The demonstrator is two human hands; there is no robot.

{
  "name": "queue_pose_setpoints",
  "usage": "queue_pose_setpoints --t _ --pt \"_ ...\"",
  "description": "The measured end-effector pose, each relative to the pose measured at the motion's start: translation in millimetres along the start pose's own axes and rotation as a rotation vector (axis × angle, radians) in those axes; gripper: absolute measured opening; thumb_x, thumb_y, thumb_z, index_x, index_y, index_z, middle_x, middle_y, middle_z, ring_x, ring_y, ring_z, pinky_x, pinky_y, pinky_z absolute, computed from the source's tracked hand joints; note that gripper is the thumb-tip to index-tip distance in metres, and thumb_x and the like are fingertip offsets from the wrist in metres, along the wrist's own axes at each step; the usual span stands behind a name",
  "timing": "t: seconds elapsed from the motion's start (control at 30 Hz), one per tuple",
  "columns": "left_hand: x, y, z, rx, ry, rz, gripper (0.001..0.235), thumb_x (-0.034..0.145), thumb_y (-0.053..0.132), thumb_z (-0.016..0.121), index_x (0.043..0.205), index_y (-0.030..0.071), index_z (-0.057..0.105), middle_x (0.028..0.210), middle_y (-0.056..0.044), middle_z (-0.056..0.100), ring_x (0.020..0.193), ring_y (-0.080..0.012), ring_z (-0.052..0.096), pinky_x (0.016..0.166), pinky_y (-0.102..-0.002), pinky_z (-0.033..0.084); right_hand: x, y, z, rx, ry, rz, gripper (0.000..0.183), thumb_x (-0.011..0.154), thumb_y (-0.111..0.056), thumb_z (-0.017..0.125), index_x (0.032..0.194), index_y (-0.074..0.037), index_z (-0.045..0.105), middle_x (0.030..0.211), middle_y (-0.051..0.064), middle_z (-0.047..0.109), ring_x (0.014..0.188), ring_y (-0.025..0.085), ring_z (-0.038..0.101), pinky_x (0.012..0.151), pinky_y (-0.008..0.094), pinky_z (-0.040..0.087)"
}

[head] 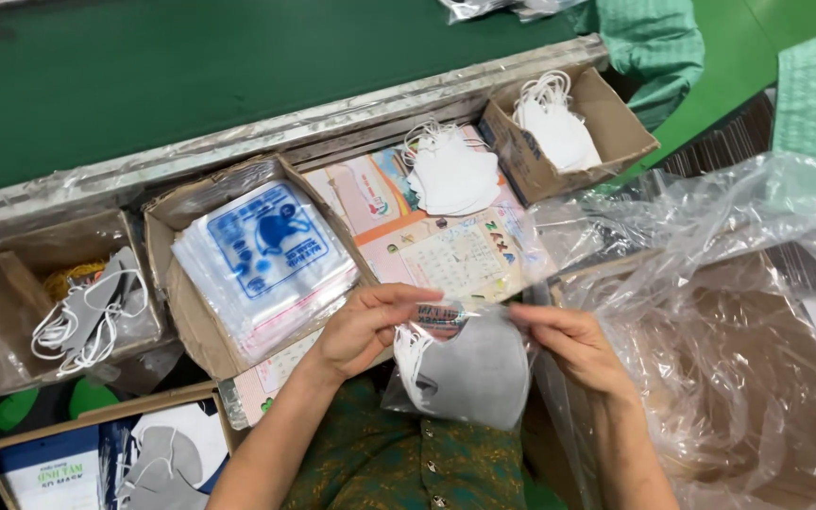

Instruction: Packaging face masks into plastic bags at a factory workstation.

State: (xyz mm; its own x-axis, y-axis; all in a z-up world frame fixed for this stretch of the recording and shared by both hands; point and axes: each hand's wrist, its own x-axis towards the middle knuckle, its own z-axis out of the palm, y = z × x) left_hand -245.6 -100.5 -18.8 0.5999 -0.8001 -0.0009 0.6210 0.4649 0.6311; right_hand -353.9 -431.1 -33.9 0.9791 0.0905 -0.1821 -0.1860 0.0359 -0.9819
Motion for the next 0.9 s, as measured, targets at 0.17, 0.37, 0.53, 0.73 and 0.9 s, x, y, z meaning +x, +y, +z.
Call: queue_pose_setpoints --t 0.17,0.37,0.53,0.73,0.9 --pt "11 -13 -38 -0.218 -0.078 0.181 0.018 0.099 0.001 0.049 0.098 -0.01 0.063 0.099 -0.023 0.071 0.095 -0.0314 0.073 0.095 -0.046 0.06 25 -11 4 0.165 -0.15 -0.215 0.017 0.1 -0.007 0.059 0.102 0.004 0.072 0.103 0.013 0.071 0.103 0.02 0.065 0.096 0.034 0.049" --pt "20 29 -43 0.187 0.163 0.28 0.021 0.095 -0.004 0.065 0.084 0.004 0.049 0.094 -0.02 0.07 0.093 -0.0251 0.072 0.085 -0.037 0.059 94 -47 39 -0.084 -0.093 -0.244 0.022 0.091 -0.011 0.07 0.078 -0.004 0.053 0.08 0.004 0.057 0.079 0.01 0.058 0.07 0.026 0.046" --pt "9 109 -56 0.321 0.484 0.392 0.018 0.088 -0.003 0.067 0.1 0.006 0.056 0.103 -0.016 0.074 0.097 -0.0234 0.074 0.086 -0.035 0.061 185 -42 49 -0.129 -0.103 -0.118 0.04 0.083 0.001 0.079 0.068 -0.009 0.044 0.083 0.002 0.071 0.067 0.009 0.061 0.059 0.025 0.053" --pt "-3 145 -122 0.312 0.722 0.694 0.031 0.1 0.017 0.06 0.126 0.0 0.062 0.115 -0.017 0.074 0.104 -0.0218 0.075 0.091 -0.034 0.062 271 -91 65 0.416 0.149 -0.384 0.019 0.093 0.002 0.073 0.093 -0.01 0.058 0.085 0.004 0.068 0.074 0.014 0.065 0.073 0.029 0.057" --pt "1 157 -151 0.631 0.839 0.541 0.031 0.096 0.02 0.068 0.116 -0.003 0.075 0.1 -0.014 0.079 0.084 -0.018 0.076 0.073 -0.029 0.062 301 -54 81 0.298 0.035 -0.166 0.038 0.092 -0.002 0.064 0.13 -0.001 0.062 0.106 0.011 0.072 0.094 0.022 0.071 0.085 0.033 0.058"
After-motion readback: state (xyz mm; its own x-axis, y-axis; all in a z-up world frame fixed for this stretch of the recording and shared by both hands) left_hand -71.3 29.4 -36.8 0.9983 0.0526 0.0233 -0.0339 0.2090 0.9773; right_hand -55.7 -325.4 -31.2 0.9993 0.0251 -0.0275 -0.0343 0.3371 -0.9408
